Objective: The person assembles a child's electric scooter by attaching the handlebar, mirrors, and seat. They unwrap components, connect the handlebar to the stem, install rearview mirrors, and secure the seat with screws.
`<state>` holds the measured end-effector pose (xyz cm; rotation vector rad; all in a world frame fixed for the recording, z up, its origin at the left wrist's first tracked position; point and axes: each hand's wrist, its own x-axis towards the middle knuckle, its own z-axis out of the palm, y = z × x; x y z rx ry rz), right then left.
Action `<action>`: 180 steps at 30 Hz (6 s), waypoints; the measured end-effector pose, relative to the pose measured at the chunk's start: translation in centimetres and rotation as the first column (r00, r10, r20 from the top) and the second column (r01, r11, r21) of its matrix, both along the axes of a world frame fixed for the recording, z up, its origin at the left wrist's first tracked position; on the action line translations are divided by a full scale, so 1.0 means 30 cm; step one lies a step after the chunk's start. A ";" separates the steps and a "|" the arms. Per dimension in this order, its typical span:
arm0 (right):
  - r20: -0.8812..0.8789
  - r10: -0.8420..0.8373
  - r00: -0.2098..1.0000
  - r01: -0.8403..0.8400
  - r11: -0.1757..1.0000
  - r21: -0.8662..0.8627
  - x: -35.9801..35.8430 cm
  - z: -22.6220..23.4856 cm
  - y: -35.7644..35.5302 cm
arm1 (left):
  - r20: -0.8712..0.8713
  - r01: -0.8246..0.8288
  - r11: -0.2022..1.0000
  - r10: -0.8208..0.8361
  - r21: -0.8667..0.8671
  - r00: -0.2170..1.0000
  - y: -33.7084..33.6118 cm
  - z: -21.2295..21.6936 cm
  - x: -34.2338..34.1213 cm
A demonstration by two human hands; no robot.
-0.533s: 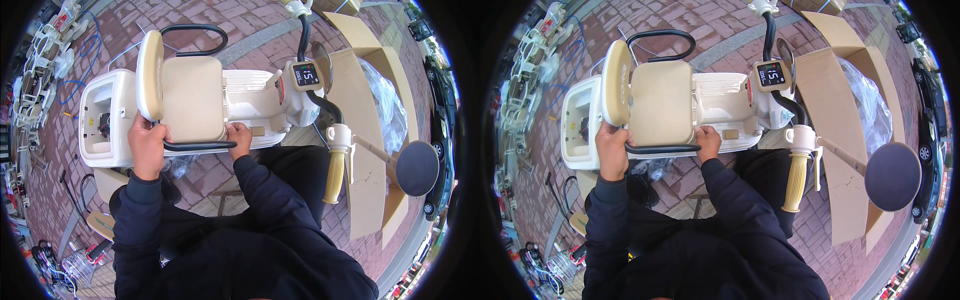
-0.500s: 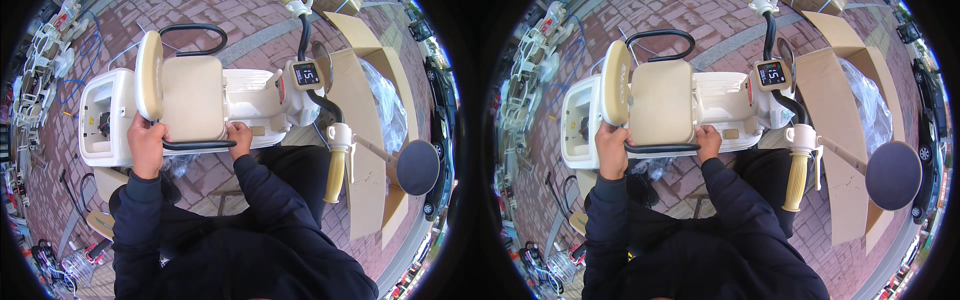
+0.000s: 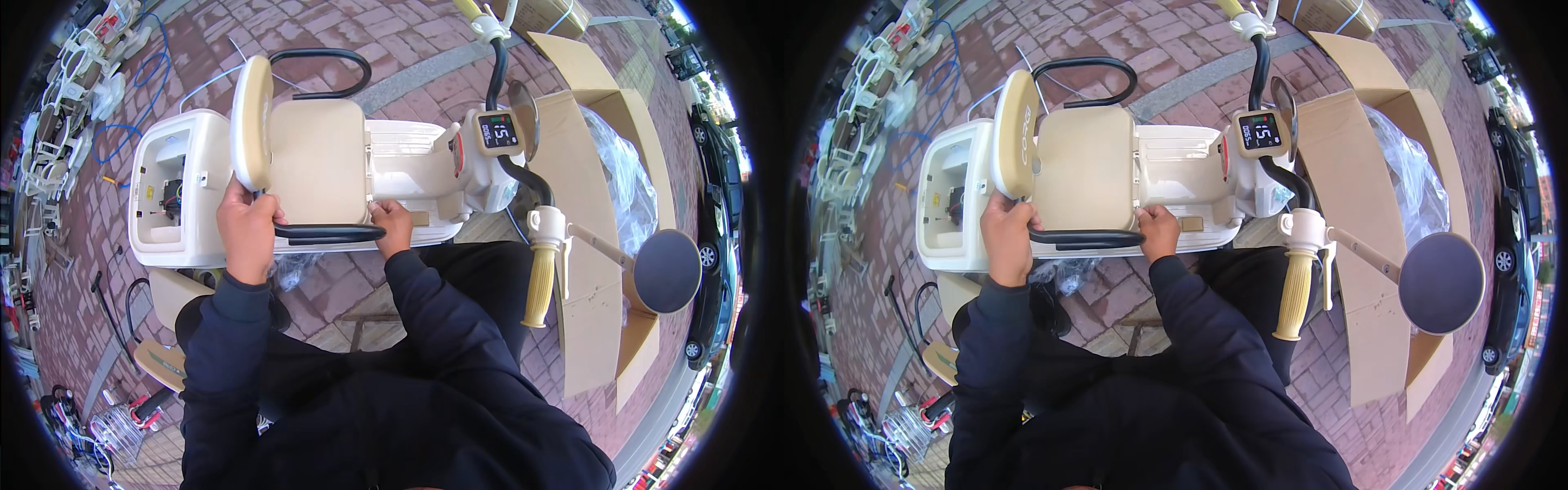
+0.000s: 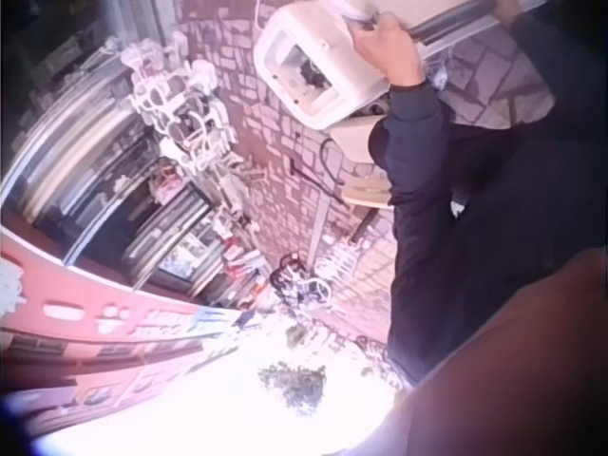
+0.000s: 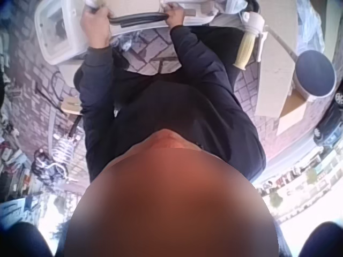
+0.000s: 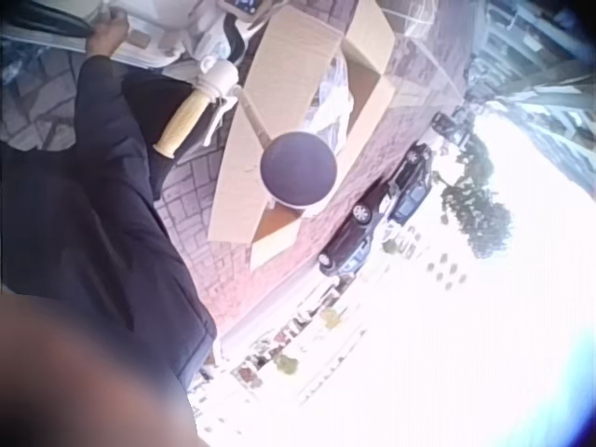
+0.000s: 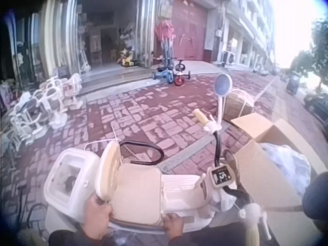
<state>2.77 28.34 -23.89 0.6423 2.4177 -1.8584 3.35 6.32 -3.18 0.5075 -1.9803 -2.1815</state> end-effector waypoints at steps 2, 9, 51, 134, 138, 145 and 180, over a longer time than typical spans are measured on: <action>-0.037 -0.005 0.999 0.005 1.000 0.023 -0.002 -0.002 -0.002 | 0.111 -0.102 0.995 0.103 -0.021 0.988 -0.049 -0.033 -0.019; -0.001 -0.017 1.000 0.017 0.999 0.044 -0.015 -0.027 0.002 | -0.028 0.008 0.987 -0.013 -0.160 1.000 -0.087 -0.089 -0.010; 0.188 0.197 0.962 -0.073 0.852 -0.519 -0.354 0.022 0.113 | 0.292 0.529 0.797 -0.452 -0.291 0.843 0.569 -0.604 0.133; 0.279 0.416 0.866 -0.290 0.870 -0.398 -0.432 0.082 0.132 | 0.217 0.456 0.863 -0.413 -0.218 0.885 0.574 -0.611 0.138; 0.280 0.427 0.860 -0.299 0.865 -0.404 -0.431 0.074 0.134 | 0.225 0.461 0.853 -0.412 -0.245 0.883 0.575 -0.614 0.138; 0.318 0.420 0.850 -0.289 0.876 -0.385 -0.434 0.068 0.132 | 0.208 0.453 0.857 -0.410 -0.245 0.888 0.578 -0.630 0.138; 0.306 0.402 0.863 -0.284 0.887 -0.364 -0.428 0.097 0.116 | 0.183 0.420 0.869 -0.383 -0.260 0.905 0.582 -0.625 0.138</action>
